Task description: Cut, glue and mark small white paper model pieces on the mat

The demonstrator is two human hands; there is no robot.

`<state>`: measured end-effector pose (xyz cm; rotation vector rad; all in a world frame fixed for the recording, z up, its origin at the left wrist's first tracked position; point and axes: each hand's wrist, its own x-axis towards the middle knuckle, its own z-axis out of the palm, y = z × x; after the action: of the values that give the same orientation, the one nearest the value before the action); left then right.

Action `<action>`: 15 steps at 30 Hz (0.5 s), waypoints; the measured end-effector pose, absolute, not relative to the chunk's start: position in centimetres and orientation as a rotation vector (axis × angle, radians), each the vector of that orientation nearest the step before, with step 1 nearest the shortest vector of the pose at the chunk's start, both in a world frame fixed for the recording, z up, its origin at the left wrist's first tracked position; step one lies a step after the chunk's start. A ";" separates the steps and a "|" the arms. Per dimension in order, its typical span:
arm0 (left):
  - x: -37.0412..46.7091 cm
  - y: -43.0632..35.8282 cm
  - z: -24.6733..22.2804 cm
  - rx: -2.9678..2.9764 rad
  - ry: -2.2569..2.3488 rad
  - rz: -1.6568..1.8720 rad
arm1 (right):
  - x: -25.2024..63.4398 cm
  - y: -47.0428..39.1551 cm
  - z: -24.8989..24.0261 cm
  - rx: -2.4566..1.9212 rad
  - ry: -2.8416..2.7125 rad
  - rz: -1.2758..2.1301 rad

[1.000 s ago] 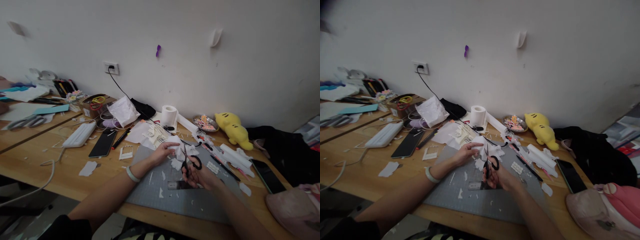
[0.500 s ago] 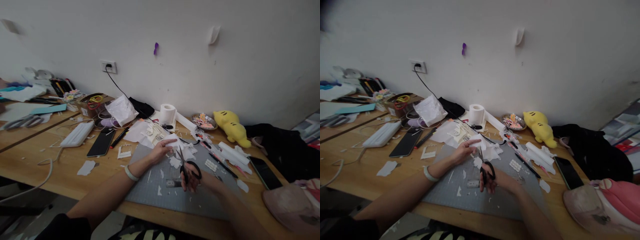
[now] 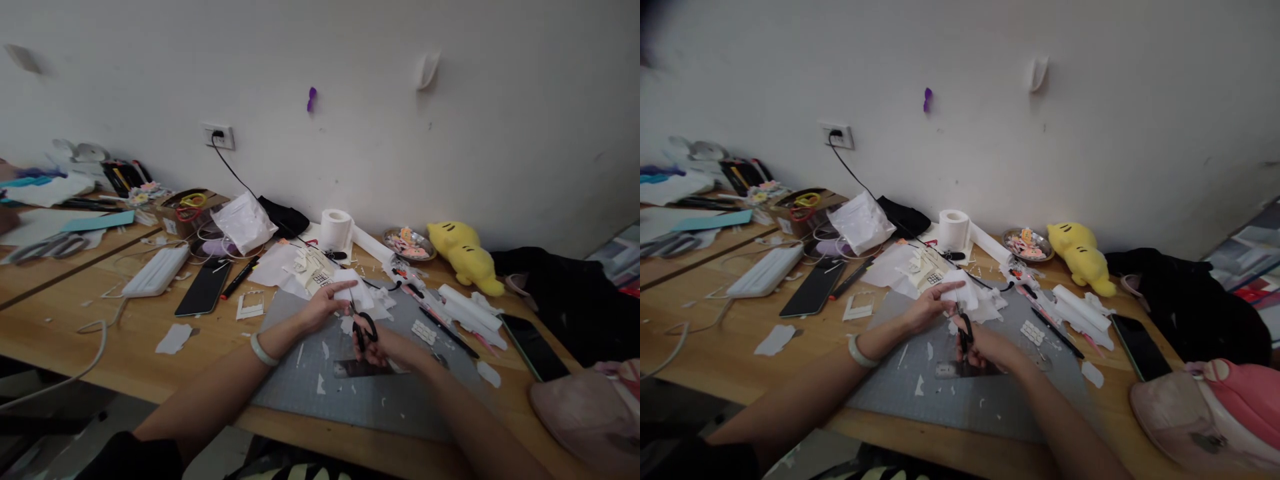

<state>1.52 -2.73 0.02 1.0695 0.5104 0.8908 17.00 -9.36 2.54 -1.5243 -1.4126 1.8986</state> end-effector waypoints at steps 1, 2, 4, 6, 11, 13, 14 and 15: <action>1.5 -2.7 0.0 1.075 0.510 0.885 | 16.9 -9.3 2.6 -1.519 -1.414 1.888; 1.6 -2.8 0.0 1.081 0.510 0.881 | 16.8 -9.3 2.6 -1.515 -1.412 1.880; 1.6 -2.9 0.1 1.091 0.511 0.879 | 16.6 -9.3 2.5 -1.509 -1.399 1.868; 1.5 -2.9 0.2 1.098 0.514 0.884 | 16.4 -9.3 2.2 -1.499 -1.377 1.858; 1.5 -2.8 0.1 1.111 0.515 0.878 | 15.9 -9.3 1.5 -1.468 -1.315 1.838; 1.5 -2.6 0.0 1.112 0.510 0.877 | 15.8 -9.4 1.5 -1.467 -1.289 1.829; 1.6 -2.6 0.0 1.111 0.508 0.877 | 15.7 -9.4 1.5 -1.469 -1.274 1.827; 1.6 -2.5 -0.1 1.108 0.504 0.878 | 15.7 -9.5 1.6 -1.472 -1.256 1.825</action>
<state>1.61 -2.50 -0.11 1.1080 0.5044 0.8781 15.72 -9.53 1.61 -1.4722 -1.2565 1.8250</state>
